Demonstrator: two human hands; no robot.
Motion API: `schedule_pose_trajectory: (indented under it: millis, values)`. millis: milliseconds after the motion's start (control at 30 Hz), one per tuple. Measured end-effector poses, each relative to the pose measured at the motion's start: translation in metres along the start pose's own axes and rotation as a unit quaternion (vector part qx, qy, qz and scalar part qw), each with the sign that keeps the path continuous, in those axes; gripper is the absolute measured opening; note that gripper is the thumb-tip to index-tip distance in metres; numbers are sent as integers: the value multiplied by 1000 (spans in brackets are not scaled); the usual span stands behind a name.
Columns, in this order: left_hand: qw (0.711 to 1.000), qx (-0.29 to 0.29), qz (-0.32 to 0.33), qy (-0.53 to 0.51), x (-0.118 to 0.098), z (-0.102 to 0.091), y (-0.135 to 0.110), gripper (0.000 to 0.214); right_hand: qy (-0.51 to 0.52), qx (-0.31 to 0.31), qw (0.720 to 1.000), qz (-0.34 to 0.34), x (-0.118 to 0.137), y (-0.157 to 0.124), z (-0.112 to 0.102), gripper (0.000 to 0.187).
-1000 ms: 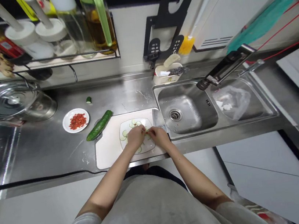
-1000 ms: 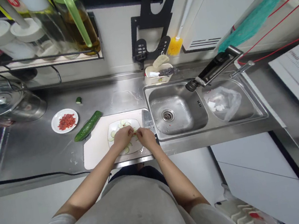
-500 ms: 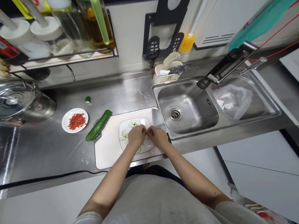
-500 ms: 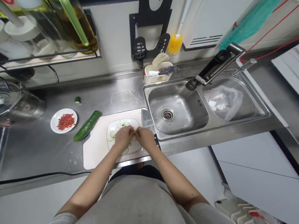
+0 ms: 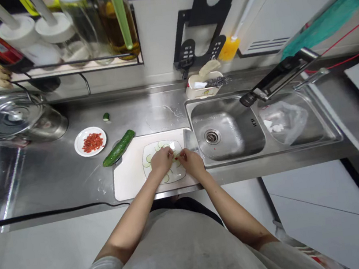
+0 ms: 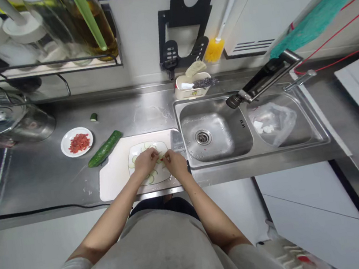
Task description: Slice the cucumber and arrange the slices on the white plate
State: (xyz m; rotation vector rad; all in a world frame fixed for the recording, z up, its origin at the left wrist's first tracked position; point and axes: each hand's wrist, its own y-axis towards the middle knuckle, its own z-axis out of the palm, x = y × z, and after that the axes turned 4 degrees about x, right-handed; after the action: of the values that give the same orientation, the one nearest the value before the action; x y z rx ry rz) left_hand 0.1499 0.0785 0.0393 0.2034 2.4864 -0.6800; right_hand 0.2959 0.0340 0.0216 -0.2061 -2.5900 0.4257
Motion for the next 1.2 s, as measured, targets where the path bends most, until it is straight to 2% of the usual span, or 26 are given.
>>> schedule_pose_trajectory:
  millis: [167,267,367,467,567,700,933,1200]
  values:
    - [1000,-15,-8,-15,3,-8,-9,12,-19,11,1000,8,4,2,4,14]
    - [998,-38,-6,-50,15,-14,-19,14,-18,11,1000,17,4,4,5,13]
    - [991,-68,-9,-111,37,-23,-30,18,15,5,1000,19,3,4,2,14]
    - [980,-114,-19,-163,65,-35,-38,22,66,-32,997,20,0,1,-3,18]
    - [966,-170,-25,-194,94,-49,-43,24,99,-78,992,18,-5,-3,-8,24]
    - [949,-224,-37,-220,127,-70,-49,26,122,-102,987,5,-8,-7,-13,32]
    - [936,-292,-129,-146,165,-109,-52,23,153,-125,980,1,-1,-12,-13,43]
    - [942,-281,-165,-83,184,-130,-43,22,165,-160,973,-7,8,-33,-28,44]
